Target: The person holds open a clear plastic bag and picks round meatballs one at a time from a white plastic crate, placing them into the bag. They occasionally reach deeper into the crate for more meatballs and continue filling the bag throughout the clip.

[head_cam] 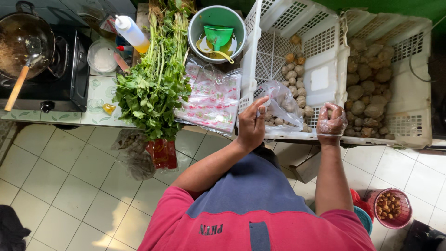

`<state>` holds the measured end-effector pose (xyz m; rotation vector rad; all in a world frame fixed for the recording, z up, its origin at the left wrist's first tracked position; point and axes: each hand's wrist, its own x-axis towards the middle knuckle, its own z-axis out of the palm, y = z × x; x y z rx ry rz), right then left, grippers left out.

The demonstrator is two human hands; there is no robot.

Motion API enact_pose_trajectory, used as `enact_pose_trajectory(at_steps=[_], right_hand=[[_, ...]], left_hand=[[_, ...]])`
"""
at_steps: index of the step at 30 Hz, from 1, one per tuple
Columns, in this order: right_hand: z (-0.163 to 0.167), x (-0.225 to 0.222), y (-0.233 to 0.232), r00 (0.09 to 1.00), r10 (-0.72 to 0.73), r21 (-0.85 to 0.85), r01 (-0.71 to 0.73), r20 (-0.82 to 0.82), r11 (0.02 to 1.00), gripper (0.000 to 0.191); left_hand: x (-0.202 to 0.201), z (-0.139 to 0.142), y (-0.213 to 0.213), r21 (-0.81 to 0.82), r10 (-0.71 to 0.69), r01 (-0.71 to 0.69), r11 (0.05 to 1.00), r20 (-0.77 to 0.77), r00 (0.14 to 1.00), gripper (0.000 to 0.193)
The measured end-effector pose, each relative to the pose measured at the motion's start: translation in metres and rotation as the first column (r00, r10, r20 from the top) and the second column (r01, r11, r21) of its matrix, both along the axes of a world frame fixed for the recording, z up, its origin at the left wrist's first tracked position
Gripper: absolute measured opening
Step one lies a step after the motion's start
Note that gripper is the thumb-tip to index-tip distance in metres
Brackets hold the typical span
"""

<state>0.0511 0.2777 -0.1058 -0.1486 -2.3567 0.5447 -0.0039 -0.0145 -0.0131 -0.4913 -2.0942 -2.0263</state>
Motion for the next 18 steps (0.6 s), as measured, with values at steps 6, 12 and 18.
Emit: enact_pose_trajectory(at_steps=[6, 12, 18], right_hand=[[-0.0008, -0.0004, 0.0001, 1.0, -0.005, -0.021, 0.006, 0.021, 1.0, 0.014], [0.0, 0.0, 0.0004, 0.998, 0.043, -0.045, -0.041, 0.037, 0.998, 0.015], [0.0056, 0.0002, -0.0011, 0.994, 0.072, -0.084, -0.065, 0.082, 0.994, 0.015]], left_hand=[[-0.0005, -0.0008, -0.0001, 0.001, 0.007, -0.007, 1.0, -0.036, 0.999, 0.03], [-0.0017, 0.001, -0.0002, -0.005, 0.01, -0.01, 1.0, 0.017, 1.0, 0.031], [0.0012, 0.0042, -0.0018, -0.021, -0.002, 0.003, 1.0, 0.069, 0.998, 0.033]])
